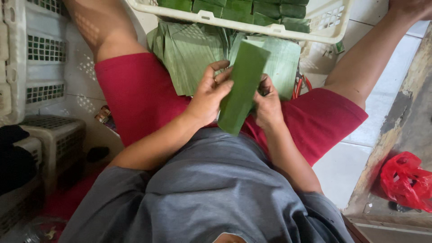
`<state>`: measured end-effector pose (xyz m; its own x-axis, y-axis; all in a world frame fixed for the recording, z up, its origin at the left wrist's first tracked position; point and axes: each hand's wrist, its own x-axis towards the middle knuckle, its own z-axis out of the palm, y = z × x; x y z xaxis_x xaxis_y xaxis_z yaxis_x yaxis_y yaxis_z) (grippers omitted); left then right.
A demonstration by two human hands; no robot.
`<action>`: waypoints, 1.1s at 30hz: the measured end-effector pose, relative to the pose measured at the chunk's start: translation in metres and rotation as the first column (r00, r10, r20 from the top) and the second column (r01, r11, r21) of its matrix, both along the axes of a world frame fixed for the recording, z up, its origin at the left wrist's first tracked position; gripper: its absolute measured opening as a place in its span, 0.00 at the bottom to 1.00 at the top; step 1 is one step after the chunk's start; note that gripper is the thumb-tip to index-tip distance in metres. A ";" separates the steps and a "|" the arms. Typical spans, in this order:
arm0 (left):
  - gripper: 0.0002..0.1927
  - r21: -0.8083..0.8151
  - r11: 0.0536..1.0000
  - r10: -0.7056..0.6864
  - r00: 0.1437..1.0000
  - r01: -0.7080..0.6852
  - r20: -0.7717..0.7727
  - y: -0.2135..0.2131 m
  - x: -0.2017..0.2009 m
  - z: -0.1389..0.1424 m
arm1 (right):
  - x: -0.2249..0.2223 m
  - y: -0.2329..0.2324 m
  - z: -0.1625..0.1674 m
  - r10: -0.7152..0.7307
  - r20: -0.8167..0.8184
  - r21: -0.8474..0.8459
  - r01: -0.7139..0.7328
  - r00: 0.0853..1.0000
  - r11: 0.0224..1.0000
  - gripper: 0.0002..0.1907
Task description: The person sits on the floor and folds cut banana leaf pieces by hand, rolling and creasing them into small rectangular packets. Finished folded packets are placed into a plastic basket holding a stack of completed ones, with flat leaf pieces laid out nearby.
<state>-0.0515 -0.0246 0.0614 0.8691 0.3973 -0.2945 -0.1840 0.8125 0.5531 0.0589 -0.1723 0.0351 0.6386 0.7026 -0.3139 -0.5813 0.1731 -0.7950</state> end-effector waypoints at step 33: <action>0.38 0.608 0.784 -0.054 0.990 0.125 -0.134 -0.016 -0.016 -0.027 | -0.031 0.015 0.044 0.400 0.772 -0.497 0.076 0.494 0.865 0.30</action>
<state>-0.0677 -0.0410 0.0349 0.8885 0.4466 -0.1054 -0.0407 0.3055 0.9513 0.0280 -0.1572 0.0796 0.6406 0.7676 0.0194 0.4144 -0.3244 -0.8503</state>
